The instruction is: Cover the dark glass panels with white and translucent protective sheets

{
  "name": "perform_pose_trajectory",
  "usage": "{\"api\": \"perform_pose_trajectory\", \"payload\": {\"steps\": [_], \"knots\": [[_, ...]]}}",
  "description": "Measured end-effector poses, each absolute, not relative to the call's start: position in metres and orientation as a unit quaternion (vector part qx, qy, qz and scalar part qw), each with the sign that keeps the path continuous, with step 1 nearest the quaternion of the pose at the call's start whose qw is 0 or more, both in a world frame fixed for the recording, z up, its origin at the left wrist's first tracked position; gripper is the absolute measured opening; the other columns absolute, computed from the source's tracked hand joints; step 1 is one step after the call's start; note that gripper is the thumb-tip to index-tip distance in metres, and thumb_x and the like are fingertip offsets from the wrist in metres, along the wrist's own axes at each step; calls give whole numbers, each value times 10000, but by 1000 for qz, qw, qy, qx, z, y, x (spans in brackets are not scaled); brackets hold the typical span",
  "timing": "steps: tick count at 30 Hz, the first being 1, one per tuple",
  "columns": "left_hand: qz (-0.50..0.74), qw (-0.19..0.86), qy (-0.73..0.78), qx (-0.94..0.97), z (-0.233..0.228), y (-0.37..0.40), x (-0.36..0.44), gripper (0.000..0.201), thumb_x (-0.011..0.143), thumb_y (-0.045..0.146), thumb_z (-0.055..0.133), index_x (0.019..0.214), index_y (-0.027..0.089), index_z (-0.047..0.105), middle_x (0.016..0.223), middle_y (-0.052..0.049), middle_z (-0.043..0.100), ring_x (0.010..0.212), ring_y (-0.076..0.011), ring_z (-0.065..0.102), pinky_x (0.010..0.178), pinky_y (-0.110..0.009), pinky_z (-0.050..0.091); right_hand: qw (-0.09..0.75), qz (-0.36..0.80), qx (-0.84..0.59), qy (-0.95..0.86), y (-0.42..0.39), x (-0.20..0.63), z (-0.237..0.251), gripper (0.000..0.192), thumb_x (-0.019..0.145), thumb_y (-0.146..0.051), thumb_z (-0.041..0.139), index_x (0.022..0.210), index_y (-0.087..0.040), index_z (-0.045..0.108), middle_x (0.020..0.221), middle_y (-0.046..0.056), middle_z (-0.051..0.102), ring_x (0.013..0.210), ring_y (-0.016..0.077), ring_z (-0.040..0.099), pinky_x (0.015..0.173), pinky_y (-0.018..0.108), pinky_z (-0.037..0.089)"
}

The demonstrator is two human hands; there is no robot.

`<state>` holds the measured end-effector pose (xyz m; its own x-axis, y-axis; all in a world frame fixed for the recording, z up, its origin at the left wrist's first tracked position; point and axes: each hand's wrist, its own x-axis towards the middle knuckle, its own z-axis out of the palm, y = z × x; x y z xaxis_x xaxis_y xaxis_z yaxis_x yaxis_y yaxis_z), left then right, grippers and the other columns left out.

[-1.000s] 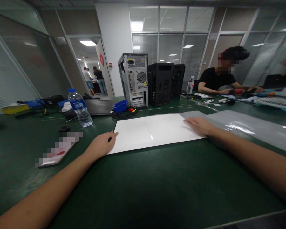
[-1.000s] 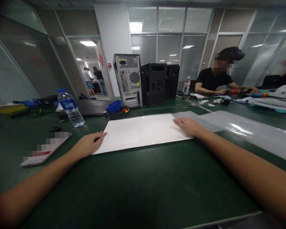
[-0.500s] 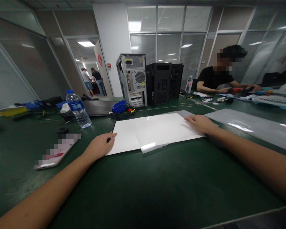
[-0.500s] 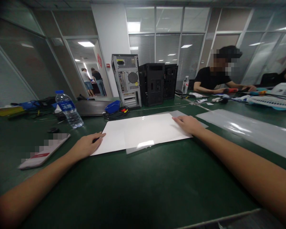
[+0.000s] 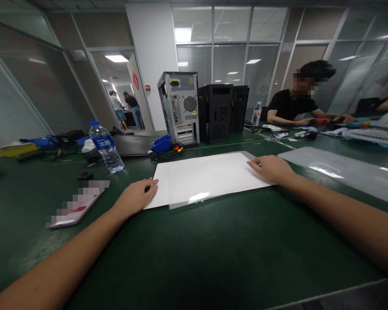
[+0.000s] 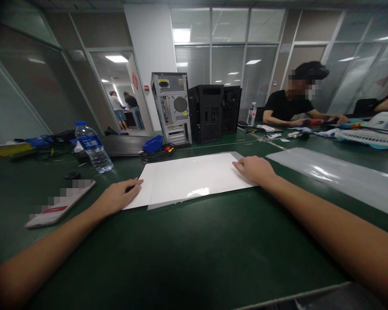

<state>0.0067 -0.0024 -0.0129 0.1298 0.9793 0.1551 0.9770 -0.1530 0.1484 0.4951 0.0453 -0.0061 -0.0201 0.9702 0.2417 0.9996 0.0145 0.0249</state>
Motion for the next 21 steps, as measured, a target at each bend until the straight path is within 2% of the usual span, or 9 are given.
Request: {"api": "perform_pose_trajectory", "payload": {"steps": [8, 13, 16, 21], "knots": [[117, 21, 654, 747, -13, -3, 6, 696, 929, 620, 395, 1421, 184, 622, 1492, -99, 585, 1326, -327, 594, 1122, -450, 439, 174, -59, -606, -774, 41, 489, -4, 553, 986, -583, 377, 1126, -229, 779, 998, 74, 771, 855, 265, 697, 744, 387, 500], [116, 16, 661, 741, -14, -2, 5, 699, 894, 620, 458, 1431, 200, 615, 1487, -90, 591, 1322, -343, 595, 1125, -451, 438, 210, -25, -582, -785, 41, 493, -5, 499, 983, -549, 423, 1131, -228, 775, 1019, 63, 774, 855, 246, 698, 768, 380, 511], [117, 19, 669, 734, -14, -1, 4, 653, 901, 574, 462, 1422, 216, 624, 1476, -78, 602, 1310, -340, 606, 1116, -452, 450, 210, -23, -575, -790, 42, 495, -7, 486, 987, -547, 428, 1140, -236, 769, 1105, 63, 763, 915, 259, 700, 835, 402, 518], [119, 20, 669, 733, -13, 2, 2, 591, 919, 478, 447, 1408, 204, 637, 1462, -72, 614, 1303, -304, 617, 1106, -408, 464, 165, -12, -593, -788, 45, 495, -8, 489, 994, -560, 427, 1189, -249, 750, 1203, 53, 738, 1003, 271, 695, 890, 398, 518]]}}
